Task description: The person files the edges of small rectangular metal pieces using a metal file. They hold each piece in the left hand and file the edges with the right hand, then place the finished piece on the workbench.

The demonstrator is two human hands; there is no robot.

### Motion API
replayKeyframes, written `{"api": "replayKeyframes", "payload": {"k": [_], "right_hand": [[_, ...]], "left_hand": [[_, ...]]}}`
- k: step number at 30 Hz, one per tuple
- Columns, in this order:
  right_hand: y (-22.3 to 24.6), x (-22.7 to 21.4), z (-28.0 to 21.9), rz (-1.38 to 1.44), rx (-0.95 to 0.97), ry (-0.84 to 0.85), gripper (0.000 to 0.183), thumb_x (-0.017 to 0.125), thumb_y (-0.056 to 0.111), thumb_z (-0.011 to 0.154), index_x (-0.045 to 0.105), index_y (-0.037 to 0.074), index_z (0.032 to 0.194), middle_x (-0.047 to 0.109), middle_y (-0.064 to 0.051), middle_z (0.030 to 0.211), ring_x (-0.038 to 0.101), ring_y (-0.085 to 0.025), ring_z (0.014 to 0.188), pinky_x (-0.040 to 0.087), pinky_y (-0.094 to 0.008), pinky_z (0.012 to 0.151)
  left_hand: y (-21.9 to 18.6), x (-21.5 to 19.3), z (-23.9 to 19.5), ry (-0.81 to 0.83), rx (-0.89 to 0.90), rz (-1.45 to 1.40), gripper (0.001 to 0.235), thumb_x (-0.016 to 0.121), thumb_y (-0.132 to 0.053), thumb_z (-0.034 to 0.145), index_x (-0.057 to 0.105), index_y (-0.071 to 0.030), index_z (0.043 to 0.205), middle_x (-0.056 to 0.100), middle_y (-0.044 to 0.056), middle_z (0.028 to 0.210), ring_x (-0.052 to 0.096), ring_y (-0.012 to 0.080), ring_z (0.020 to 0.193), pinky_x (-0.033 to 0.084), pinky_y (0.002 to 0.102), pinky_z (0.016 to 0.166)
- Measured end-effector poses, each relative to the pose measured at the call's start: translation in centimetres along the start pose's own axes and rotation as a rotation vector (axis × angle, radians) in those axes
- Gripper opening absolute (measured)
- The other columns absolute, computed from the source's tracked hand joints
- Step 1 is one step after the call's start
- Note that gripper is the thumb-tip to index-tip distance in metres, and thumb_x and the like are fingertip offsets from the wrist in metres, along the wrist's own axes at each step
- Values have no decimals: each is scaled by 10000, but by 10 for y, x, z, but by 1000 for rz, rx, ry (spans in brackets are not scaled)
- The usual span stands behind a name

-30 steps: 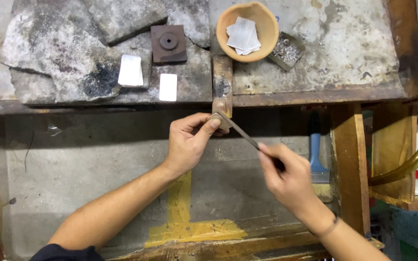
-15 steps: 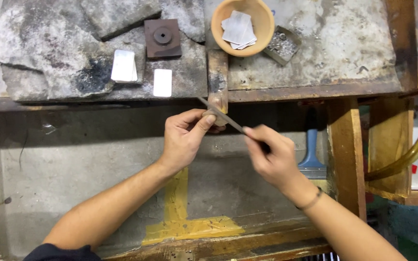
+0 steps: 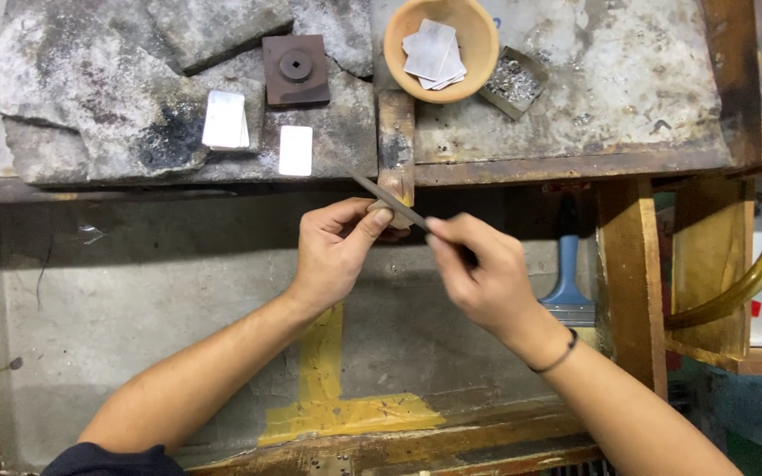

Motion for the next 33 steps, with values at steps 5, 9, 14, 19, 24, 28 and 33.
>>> {"api": "replayKeyframes", "payload": {"k": [5,9,14,19,24,28,33], "right_hand": [[-5,-10,-10,-61,-6,2,69,708,-13,916,751,35,942,704,-115,665,676,-264,540,537,-349,492],[-56,-50,-72,-162,159,15,67,753,16,872,764,55,926,729,-107,647,689,-255,519,530,-343,478],[-82,-76,-103,-47,374,-21,198,706,72,907,698,30,1100,725,-122,733,613,-196,570,495,-342,523],[-27,-34,-69,169,510,2,288,793,178,843,700,46,1081,734,-44,895,606,-83,655,506,-195,550],[11,-13,-46,341,466,-36,157,819,21,807,716,53,922,752,-63,857,695,-119,778,558,-225,749],[15,-9,-48,346,426,-28,149,828,26,809,717,73,895,726,-30,796,620,-84,686,501,-206,662],[18,-8,-47,337,362,-28,147,821,45,822,704,102,890,700,-4,818,634,-101,744,514,-230,738]], "left_hand": [[7,0,0,9,-24,-29,125,717,-77,963,771,25,915,768,154,775,745,171,746,666,334,696],[17,-2,-2,28,-50,-120,120,704,-53,966,754,48,924,774,193,804,769,216,766,675,349,705],[29,7,-10,133,-84,-213,87,701,-59,965,758,7,972,779,186,864,768,231,809,672,366,744],[7,30,-23,466,-131,-301,252,670,-224,1008,726,12,1074,760,177,1029,764,265,949,645,320,857],[-20,41,-33,646,-89,-423,205,646,-213,1058,718,-37,1132,719,162,1126,729,262,1062,663,346,920],[-27,40,-33,655,-75,-395,198,654,-213,1049,721,-43,1127,710,162,1151,731,266,1057,672,346,919],[-30,40,-32,676,-48,-343,181,652,-207,1046,726,-60,1119,737,140,1140,735,251,1090,647,335,957]]}}
Point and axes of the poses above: each hand's wrist, its own z-axis towards the middle knuckle, its own x-axis out of the palm, y = z × x, the point moved 10 cm from there along z, towards the middle knuckle
